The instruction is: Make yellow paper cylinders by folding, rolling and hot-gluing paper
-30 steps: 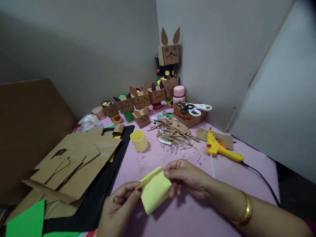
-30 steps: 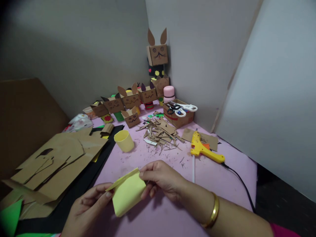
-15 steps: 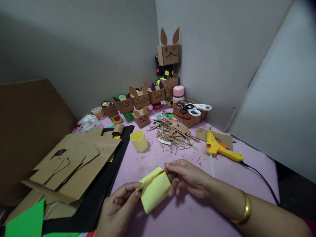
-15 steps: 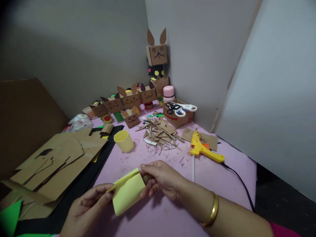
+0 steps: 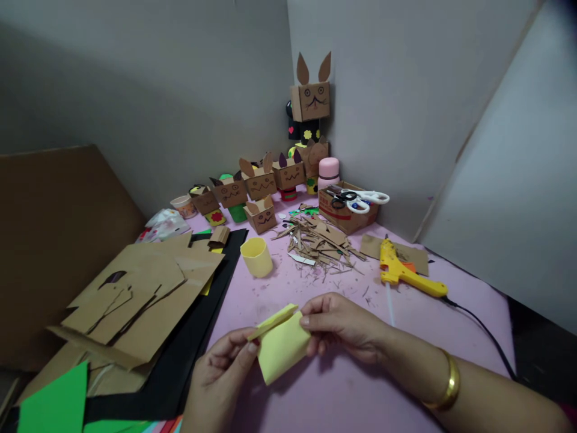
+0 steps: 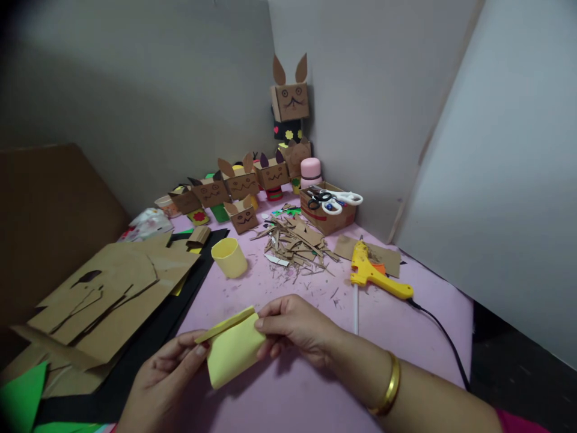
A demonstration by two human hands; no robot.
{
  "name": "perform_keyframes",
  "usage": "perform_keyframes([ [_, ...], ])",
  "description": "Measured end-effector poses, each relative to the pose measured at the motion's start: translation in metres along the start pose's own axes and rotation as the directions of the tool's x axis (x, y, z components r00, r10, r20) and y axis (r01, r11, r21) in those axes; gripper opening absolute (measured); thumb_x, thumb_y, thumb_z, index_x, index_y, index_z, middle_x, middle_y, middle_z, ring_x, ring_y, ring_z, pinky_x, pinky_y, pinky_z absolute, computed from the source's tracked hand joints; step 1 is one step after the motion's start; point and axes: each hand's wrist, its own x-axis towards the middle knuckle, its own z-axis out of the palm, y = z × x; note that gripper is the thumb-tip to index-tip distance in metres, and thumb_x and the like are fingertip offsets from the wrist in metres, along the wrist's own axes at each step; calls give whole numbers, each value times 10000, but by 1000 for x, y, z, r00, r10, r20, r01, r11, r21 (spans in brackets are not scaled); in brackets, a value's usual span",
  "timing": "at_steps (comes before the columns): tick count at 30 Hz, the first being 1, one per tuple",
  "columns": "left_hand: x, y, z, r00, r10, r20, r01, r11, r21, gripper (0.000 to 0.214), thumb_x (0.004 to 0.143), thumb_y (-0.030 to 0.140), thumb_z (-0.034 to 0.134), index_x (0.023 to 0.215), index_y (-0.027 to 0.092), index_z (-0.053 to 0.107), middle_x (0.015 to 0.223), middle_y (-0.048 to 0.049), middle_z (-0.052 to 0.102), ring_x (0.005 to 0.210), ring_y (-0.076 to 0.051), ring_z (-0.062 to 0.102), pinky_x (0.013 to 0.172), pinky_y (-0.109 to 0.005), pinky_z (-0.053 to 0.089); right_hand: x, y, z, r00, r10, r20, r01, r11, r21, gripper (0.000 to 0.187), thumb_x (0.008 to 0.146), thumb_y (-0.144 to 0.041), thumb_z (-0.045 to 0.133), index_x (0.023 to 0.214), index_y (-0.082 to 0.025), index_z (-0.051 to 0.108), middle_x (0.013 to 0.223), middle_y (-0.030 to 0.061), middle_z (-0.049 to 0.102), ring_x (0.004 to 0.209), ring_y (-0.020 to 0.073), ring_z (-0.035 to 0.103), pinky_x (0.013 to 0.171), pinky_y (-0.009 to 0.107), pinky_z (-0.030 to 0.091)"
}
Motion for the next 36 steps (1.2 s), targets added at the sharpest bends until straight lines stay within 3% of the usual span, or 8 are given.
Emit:
perform_keyframes([
  [4,-3,0,1,1000,-9,10,9,1000,-11,223,608,330,759,779,192,723,725,-33,730,687,-178,650,598,-210,492,-1,-1,0,1000,3,-16,-3,1000,0,283,578,-314,755,690,-100,608,489,-22,615,394,81,593,351,130,377],
  [11,-6,-2,3,1000,-8,-16,4,979,-205,258,693,407,676,744,160,731,762,-64,744,774,-210,662,755,-281,505,-3,-1,1,999,43,-10,-43,998,-51,221,598,-284,712,672,-99,618,463,-17,615,378,69,576,336,115,367],
  [19,-1,2,4,992,-104,-68,87,972,-216,198,608,324,770,701,169,692,657,-8,716,652,-127,648,614,-175,476,-2,2,2,999,32,8,-31,996,-86,209,603,-271,689,688,-88,636,485,-12,619,380,67,576,331,113,361],
  [28,5,-9,-2,990,-141,-25,138,986,-98,208,677,320,707,812,173,651,625,3,677,587,-109,586,570,-190,429,0,6,1,999,52,-4,-52,989,-137,170,595,-263,661,651,-111,610,431,-27,589,357,79,568,315,118,362],
  [32,8,-12,-1,986,-162,-32,159,985,-72,243,611,323,748,772,157,674,605,6,653,547,-106,561,526,-190,409,0,6,3,997,70,-15,-72,985,-158,167,589,-260,652,652,-114,602,437,-37,574,351,76,562,296,114,346],
  [36,8,-10,0,979,-193,-67,181,972,-148,266,570,288,773,777,154,675,675,-20,679,585,-124,590,560,-214,438,3,7,3,998,36,-53,-45,984,-171,168,603,-266,633,666,-113,604,451,-33,584,348,71,558,288,113,340],
])
